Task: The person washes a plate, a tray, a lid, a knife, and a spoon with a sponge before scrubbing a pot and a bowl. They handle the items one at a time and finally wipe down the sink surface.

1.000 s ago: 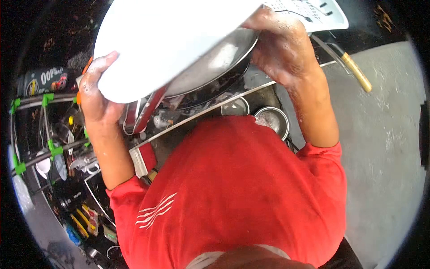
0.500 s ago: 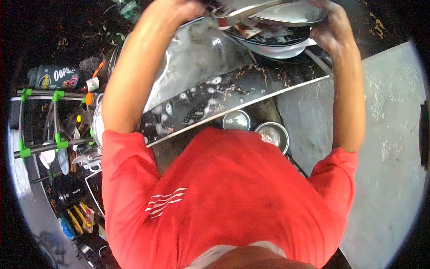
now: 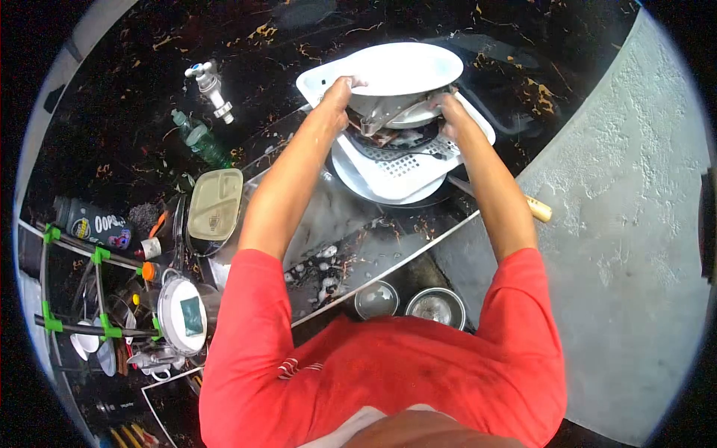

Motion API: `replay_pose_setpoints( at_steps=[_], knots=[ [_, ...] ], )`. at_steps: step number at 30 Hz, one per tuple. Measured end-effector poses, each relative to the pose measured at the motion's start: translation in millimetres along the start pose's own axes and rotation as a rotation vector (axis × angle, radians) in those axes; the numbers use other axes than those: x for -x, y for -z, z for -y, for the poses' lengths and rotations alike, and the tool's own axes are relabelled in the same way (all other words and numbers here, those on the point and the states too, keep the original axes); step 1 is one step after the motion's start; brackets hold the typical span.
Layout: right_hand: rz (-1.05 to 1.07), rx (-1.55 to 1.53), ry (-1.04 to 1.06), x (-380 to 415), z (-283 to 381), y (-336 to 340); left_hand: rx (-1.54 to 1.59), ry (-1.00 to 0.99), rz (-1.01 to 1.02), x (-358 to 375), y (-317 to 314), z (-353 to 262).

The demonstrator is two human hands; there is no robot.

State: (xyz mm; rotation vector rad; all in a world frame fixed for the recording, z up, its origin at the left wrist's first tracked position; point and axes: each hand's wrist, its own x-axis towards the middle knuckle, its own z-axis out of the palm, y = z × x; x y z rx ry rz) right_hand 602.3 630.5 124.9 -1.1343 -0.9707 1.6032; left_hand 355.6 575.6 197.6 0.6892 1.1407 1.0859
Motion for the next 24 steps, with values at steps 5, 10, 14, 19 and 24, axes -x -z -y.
replay_pose_setpoints(
  at_steps=[5, 10, 14, 19, 24],
  knots=[
    [0.018, -0.059, -0.078, 33.6, 9.1, -31.1, 0.000, -0.064, -0.091, -25.6, 11.6, 9.9],
    [0.019, -0.027, -0.092, 55.1, 15.9, -42.1, -0.071, -0.129, -0.261, 1.1, -1.3, 6.9],
    [-0.086, 0.025, -0.074, 61.9, 15.1, -38.2, -0.169, -0.229, -0.260, -14.2, 6.0, 13.2],
    [-0.196, 0.165, 0.056, 63.5, 22.3, -16.4, -0.290, -0.323, -0.273, -23.4, 6.1, 18.5],
    [-0.284, 0.195, 0.305, 134.4, 37.2, -30.0, -0.736, -0.533, -0.793, 0.1, -14.7, 13.9]
  ],
)
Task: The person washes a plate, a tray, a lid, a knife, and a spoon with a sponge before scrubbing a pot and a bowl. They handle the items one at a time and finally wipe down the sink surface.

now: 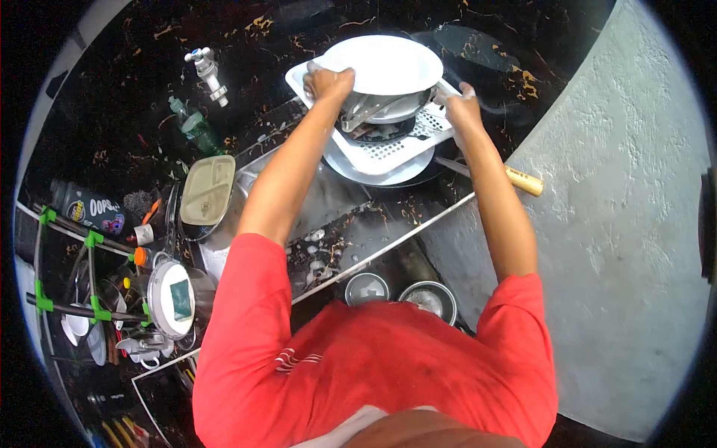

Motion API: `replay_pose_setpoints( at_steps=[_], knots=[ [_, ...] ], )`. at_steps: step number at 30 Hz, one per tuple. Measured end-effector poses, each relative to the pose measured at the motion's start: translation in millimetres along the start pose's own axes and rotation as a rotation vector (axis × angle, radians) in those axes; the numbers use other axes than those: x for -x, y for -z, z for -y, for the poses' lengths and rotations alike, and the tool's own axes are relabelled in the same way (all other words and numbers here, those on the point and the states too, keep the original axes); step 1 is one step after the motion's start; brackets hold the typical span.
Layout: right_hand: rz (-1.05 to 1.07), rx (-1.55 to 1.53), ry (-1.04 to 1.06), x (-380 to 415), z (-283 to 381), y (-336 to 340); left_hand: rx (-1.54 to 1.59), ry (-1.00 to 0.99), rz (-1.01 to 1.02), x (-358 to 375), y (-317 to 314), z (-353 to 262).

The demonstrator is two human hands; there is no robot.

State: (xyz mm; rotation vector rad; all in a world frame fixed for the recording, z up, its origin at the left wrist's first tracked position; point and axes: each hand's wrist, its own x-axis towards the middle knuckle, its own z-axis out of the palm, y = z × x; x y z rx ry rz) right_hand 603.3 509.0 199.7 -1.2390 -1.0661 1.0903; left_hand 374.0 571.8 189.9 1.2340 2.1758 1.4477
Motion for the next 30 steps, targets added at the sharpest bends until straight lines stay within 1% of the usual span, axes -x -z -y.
replay_pose_setpoints(
  at_steps=[2, 3, 4, 6, 8, 9, 10, 12, 13, 14, 15, 16, 17, 18, 20, 21, 22, 24, 26, 27, 28, 30],
  knots=[
    [-0.072, 0.160, 0.275, 22.7, -3.7, 11.4, 0.055, -0.116, 0.104, 3.5, 8.1, 0.5],
    [-0.088, 0.214, 0.382, 32.0, -9.2, 20.9, 0.053, -0.197, 0.056, 6.6, 8.3, 2.5],
    [-0.109, 0.177, 0.413, 51.2, -8.4, 27.5, 0.060, -0.286, 0.026, 9.7, 11.8, 3.9],
    [-0.113, 0.022, 0.422, 82.5, -21.7, 43.6, 0.077, -0.368, 0.037, 15.4, 22.6, 8.1],
    [-0.117, -0.038, 0.403, 122.5, -36.7, 54.6, 0.092, -0.480, -0.022, 25.2, 35.5, 18.2],
    [-0.110, -0.049, 0.397, 139.5, -48.8, 59.4, 0.049, -0.511, -0.100, 31.1, 42.5, 25.4],
    [-0.103, -0.058, 0.391, 157.1, -63.7, 65.1, 0.040, -0.488, -0.110, 38.5, 52.0, 36.6],
    [-0.056, -0.118, 0.352, 190.8, -83.6, 72.9, 0.172, -0.612, -0.144, 47.4, 77.3, 56.0],
    [-0.053, -0.123, 0.305, 201.5, -95.0, 76.5, 0.281, -0.672, -0.174, 51.1, 86.7, 75.0],
    [-0.043, -0.126, 0.248, 211.3, -105.8, 80.5, 0.392, -0.494, -0.118, 78.0, 108.1, 83.0],
    [0.009, -0.132, 0.234, 216.9, -114.1, 83.1, 0.483, -0.438, -0.084, 97.0, 124.9, 99.9],
    [0.036, -0.142, 0.177, 222.1, -122.6, 81.6, 0.564, -0.388, -0.056, 114.3, 142.8, 122.9],
    [0.052, -0.152, 0.116, 228.1, -131.4, 78.1, 0.569, -0.318, -0.086, 134.3, 158.0, 149.3],
    [0.087, -0.163, 0.102, 232.4, -139.0, 73.8, 0.585, -0.253, -0.110, 153.8, 169.5, 174.8],
    [0.233, 0.002, 0.109, 236.2, -148.7, 63.0, 0.559, -0.118, -0.193, 194.0, 194.2, 216.3],
    [0.322, -0.009, 0.044, 239.5, -142.6, 51.9, 0.507, -0.076, -0.254, 213.2, 205.5, 232.2],
    [0.412, -0.014, 0.044, 240.6, -143.5, 41.3, 0.456, -0.030, -0.313, 231.0, 217.4, 243.7],
    [0.591, 0.140, 0.011, 239.2, -140.8, 16.2, 0.463, 0.022, -0.375, 260.8, 239.9, 255.3],
    [0.719, 0.293, 0.013, 234.8, -130.2, -19.6, 0.372, 0.017, -0.457, 279.9, 258.0, 266.2],
    [0.741, 0.330, 0.136, 230.4, -133.0, -40.1, 0.365, 0.035, -0.481, 286.3, 265.6, 268.0],
    [0.755, 0.336, 0.130, 223.5, -135.5, -59.5, 0.359, 0.050, -0.505, 291.1, 272.4, 269.7],
    [0.868, 0.545, 0.389, 207.6, -140.0, -105.1, 0.329, 0.043, -0.513, 295.7, 280.3, 282.8]
  ],
)
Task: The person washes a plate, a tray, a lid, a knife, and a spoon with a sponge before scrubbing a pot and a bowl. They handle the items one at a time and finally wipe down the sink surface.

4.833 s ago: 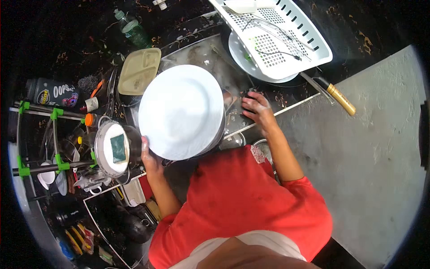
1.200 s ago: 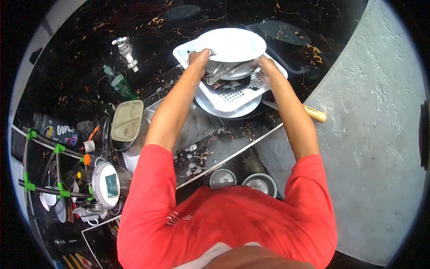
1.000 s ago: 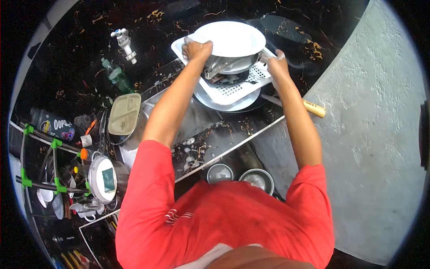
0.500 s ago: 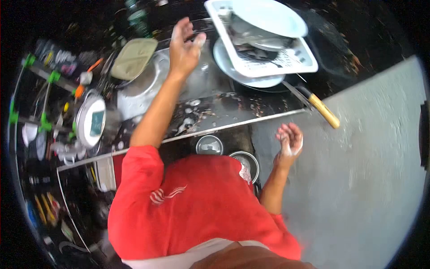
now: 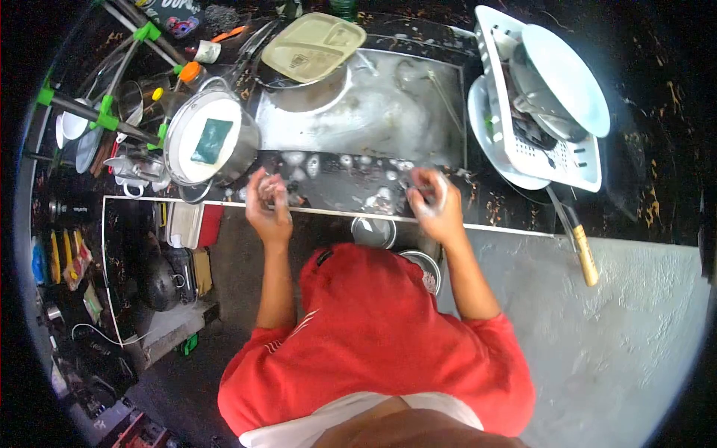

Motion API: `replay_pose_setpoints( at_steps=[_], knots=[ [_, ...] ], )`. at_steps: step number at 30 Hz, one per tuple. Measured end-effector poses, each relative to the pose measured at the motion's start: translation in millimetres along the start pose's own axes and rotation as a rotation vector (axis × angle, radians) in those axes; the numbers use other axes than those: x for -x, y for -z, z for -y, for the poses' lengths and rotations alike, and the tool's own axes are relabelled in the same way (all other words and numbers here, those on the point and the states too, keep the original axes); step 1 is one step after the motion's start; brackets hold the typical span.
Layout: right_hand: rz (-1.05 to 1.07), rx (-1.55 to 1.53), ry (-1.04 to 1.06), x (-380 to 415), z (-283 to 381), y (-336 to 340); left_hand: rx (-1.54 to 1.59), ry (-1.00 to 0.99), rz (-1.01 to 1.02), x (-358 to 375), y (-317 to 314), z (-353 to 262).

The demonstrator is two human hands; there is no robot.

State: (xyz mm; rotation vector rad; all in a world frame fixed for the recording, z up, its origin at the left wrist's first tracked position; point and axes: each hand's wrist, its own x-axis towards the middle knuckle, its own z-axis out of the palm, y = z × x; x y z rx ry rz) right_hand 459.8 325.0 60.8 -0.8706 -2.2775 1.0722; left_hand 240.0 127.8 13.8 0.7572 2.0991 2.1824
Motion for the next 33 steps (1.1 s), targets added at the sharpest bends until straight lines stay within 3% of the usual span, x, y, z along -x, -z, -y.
replay_pose_setpoints(
  at_steps=[2, 4, 7, 10, 12, 15, 20, 23, 26, 30, 33],
  knots=[
    [0.000, 0.178, 0.015, -52.4, -5.0, -23.1, -0.039, -0.028, 0.005, -5.0, 3.0, 2.4],
    [-0.041, 0.238, 0.104, -114.5, -6.1, -45.9, 0.016, 0.134, 0.100, -10.4, -0.3, 2.0],
    [-0.067, 0.407, 0.128, -205.2, -23.0, -90.2, 0.016, 0.065, 0.249, -24.4, -12.3, -0.6],
    [-0.031, 0.566, 0.114, -262.0, -55.1, -122.3, -0.031, -0.052, 0.521, -44.3, -11.3, 8.0],
    [0.012, 0.644, 0.082, -286.6, -67.0, -130.1, 0.025, -0.002, 0.533, -51.4, -13.4, 8.3],
    [0.125, 0.715, 0.021, -296.8, -80.7, -128.6, 0.042, 0.035, 0.587, -62.1, -11.0, 17.9],
    [0.173, 0.853, 0.242, -273.7, -85.8, -117.0, 0.095, 0.053, 0.607, -74.2, -15.7, 24.7],
    [0.149, 0.854, 0.252, -256.6, -77.7, -102.9, 0.104, 0.068, 0.618, -78.4, -21.9, 27.8],
    [0.084, 0.877, 0.097, -230.9, -70.1, -86.0, 0.100, 0.057, 0.620, -79.5, -27.5, 31.4],
    [-0.006, 0.824, 0.099, -198.6, -83.2, -61.3, 0.100, 0.086, 0.610, -80.3, -30.7, 33.8],
    [-0.079, 0.770, -0.049, -187.9, -75.8, -40.2, 0.080, 0.100, 0.642, -81.3, -32.6, 32.1]
  ],
)
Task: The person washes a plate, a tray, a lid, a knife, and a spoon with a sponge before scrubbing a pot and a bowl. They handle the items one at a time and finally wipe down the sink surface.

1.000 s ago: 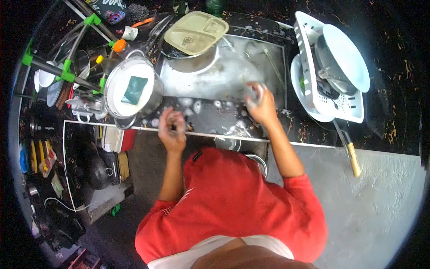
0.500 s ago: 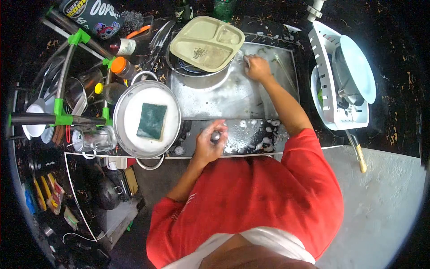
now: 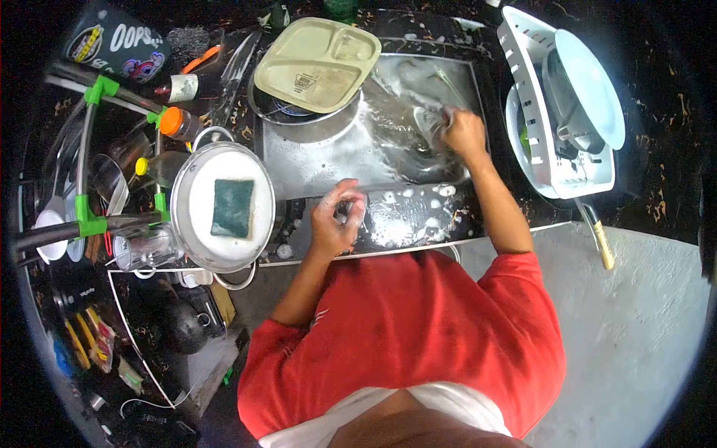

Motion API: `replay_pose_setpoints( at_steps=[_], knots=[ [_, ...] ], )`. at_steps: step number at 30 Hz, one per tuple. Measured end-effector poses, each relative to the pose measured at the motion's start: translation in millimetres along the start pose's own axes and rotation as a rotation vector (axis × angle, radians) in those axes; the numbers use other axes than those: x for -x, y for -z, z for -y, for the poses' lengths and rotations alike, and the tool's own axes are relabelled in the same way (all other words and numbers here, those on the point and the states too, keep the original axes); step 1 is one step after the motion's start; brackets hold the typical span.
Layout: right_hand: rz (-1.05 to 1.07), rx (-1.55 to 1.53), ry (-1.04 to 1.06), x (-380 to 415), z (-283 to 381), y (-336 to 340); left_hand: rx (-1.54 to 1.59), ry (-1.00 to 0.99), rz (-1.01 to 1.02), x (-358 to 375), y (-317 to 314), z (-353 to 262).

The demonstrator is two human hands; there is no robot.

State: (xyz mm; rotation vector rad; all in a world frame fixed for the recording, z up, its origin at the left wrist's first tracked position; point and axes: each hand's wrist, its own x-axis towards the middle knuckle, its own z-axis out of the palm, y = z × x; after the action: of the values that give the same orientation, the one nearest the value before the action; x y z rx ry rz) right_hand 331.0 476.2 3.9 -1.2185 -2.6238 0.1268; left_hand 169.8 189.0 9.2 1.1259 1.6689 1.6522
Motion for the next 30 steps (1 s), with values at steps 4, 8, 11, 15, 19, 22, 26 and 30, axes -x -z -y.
replay_pose_setpoints(
  at_steps=[4, 8, 11, 15, 19, 22, 26, 30],
  knots=[
    [-0.203, -0.107, 0.004, 2.4, -5.3, 16.0, -0.007, 0.069, 0.008, -5.3, -5.9, -14.6],
    [-0.338, -0.171, -0.046, -3.1, -2.1, 13.1, -0.063, 0.017, 0.011, -11.3, -10.1, -15.4],
    [-0.281, -0.161, -0.133, -3.1, 17.7, 23.8, -0.157, -0.047, -0.008, -16.9, -8.7, -16.4],
    [-0.287, -0.071, -0.112, 6.2, 32.4, 20.1, -0.285, -0.133, -0.019, -28.0, -5.2, -11.1],
    [-0.220, -0.040, -0.063, 20.3, 53.6, 17.1, -0.432, -0.103, 0.108, -42.6, -4.9, -33.3],
    [-0.183, 0.005, 0.002, 29.6, 66.4, 16.1, -0.494, -0.121, 0.164, -46.6, -13.8, -33.8],
    [-0.060, -0.085, 0.098, 38.2, 105.4, 39.2, -0.549, -0.203, 0.210, -54.7, -32.6, -39.8],
    [0.037, -0.340, 0.166, 40.4, 132.7, 47.5, -0.625, -0.168, 0.175, -60.4, -43.5, -32.0]
  ],
)
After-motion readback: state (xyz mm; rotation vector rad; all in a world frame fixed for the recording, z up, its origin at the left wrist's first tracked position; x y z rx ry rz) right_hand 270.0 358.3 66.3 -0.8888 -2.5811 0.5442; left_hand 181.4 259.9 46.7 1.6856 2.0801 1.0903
